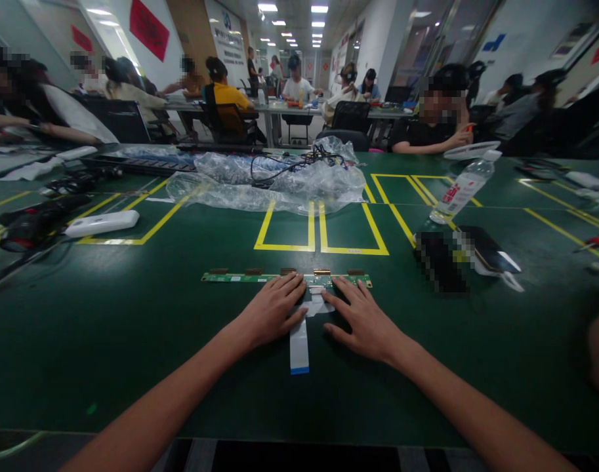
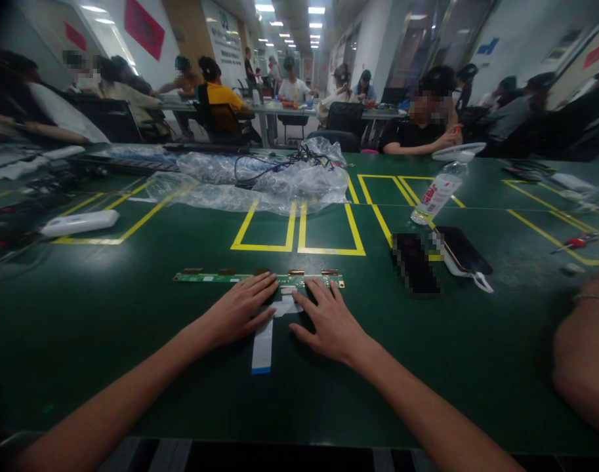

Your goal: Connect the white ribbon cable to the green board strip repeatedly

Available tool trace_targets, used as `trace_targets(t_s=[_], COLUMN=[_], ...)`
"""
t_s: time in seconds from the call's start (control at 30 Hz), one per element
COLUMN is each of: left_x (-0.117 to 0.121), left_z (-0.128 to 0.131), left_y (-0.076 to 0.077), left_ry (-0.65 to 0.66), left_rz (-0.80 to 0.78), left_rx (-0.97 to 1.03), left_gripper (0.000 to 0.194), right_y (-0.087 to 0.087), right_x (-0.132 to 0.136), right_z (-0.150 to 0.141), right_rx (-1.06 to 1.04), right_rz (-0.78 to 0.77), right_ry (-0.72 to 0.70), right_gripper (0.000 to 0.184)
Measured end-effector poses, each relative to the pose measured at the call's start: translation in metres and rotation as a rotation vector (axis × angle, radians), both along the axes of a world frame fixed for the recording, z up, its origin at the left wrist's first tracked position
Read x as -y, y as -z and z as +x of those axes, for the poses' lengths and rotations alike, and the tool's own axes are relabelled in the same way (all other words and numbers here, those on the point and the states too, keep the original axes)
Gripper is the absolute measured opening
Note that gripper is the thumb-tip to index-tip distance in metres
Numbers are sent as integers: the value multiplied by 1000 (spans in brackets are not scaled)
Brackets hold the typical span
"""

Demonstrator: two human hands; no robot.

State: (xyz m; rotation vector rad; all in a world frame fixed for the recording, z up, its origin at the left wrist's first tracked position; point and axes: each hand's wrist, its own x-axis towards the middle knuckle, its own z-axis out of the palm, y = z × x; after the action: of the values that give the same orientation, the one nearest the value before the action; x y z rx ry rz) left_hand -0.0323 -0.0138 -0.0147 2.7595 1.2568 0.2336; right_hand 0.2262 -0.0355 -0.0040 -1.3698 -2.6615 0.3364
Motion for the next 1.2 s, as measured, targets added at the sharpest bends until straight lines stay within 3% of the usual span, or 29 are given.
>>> trace_targets(t_s=[0.3,1.2], left_x=[0,2], left_z=[-6,-3], left_y=[-6,-4], left_ry=[89,61], left_rz=[-57,-32], left_rx=[57,17], left_gripper=[51,51], right_y=[0,6], right_x=[-1,-6], right_z=[-1,3], right_rx=[25,-15], right_rz=[39,97], right_ry=[-13,-26], right_gripper=[67,58])
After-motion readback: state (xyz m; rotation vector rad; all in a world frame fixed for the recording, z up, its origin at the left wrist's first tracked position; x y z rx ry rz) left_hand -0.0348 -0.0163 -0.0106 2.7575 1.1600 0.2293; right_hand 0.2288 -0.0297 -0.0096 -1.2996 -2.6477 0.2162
